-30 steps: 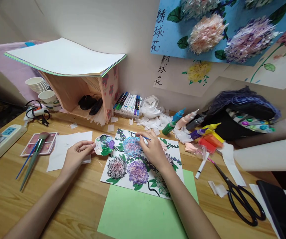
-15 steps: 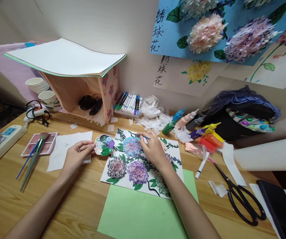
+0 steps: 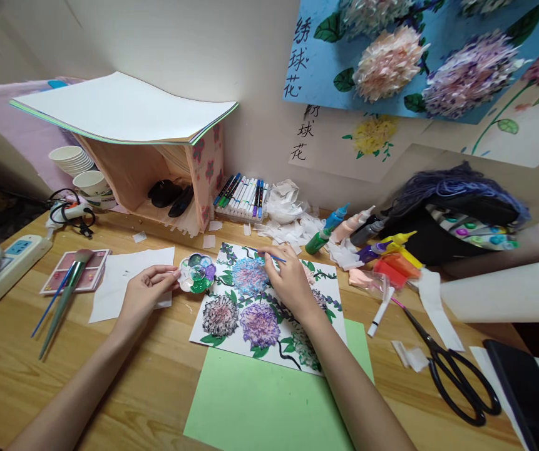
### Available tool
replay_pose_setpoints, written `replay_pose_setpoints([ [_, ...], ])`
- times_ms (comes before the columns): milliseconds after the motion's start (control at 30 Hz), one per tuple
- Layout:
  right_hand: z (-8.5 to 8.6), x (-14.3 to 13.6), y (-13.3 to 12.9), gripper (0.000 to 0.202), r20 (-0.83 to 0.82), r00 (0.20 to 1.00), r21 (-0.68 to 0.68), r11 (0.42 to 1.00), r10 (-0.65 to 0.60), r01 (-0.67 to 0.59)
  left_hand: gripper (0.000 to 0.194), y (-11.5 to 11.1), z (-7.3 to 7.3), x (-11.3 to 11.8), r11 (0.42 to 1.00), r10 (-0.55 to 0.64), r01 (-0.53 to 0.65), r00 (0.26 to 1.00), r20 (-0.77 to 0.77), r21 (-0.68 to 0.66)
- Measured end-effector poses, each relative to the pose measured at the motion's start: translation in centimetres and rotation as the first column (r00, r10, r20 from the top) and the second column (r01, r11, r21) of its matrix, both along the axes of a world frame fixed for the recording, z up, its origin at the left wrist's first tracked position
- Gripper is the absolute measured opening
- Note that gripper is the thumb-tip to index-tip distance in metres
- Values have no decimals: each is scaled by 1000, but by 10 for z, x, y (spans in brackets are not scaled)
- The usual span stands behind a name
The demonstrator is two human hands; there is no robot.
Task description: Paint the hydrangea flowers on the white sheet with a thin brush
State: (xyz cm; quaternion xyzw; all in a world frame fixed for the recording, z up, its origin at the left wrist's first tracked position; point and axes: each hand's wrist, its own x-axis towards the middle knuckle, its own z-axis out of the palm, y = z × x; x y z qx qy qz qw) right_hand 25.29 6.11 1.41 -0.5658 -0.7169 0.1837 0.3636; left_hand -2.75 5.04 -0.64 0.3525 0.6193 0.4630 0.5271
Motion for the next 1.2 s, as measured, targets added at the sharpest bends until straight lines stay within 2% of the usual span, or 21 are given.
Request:
replay_pose_setpoints([
  [167,2,-1,0,25,-9,1000,0,1000,14,-14,45,0,-3,-1,1000,-4,4,1000,13,11],
  [300,15,-6,-9,26,-114,992,42,998,48,-43,46,-1,-2,0,1000,0,0,1000,7,22],
  [467,27,-22,-27,26,-198,956,31,976,216,-214,45,-1,0,2,999,6,-7,1000,16,40],
  [600,23,-36,-36,27,-189,926,-28,940,328,-339,46,-2,1,3,999,3,-4,1000,27,39],
  [767,20,-42,-38,25,-138,924,-50,930,356,-365,46,-2,4,4,1000,8,-9,999,46,27],
  [867,24,-37,-36,25,-159,933,1,945,322,-326,45,-2,3,4,1000,1,-3,999,37,29],
  [967,24,-27,-29,23,-161,969,73,982,185,-175,44,-2,0,3,999,-9,8,999,37,34],
  [1067,15,-17,-18,22,-114,993,91,996,18,-8,45,-1,-3,3,999,-21,19,999,43,39],
  [1200,0,-10,-8,22,-32,998,78,995,-53,55,46,-1,-4,3,999,-19,17,999,47,33],
])
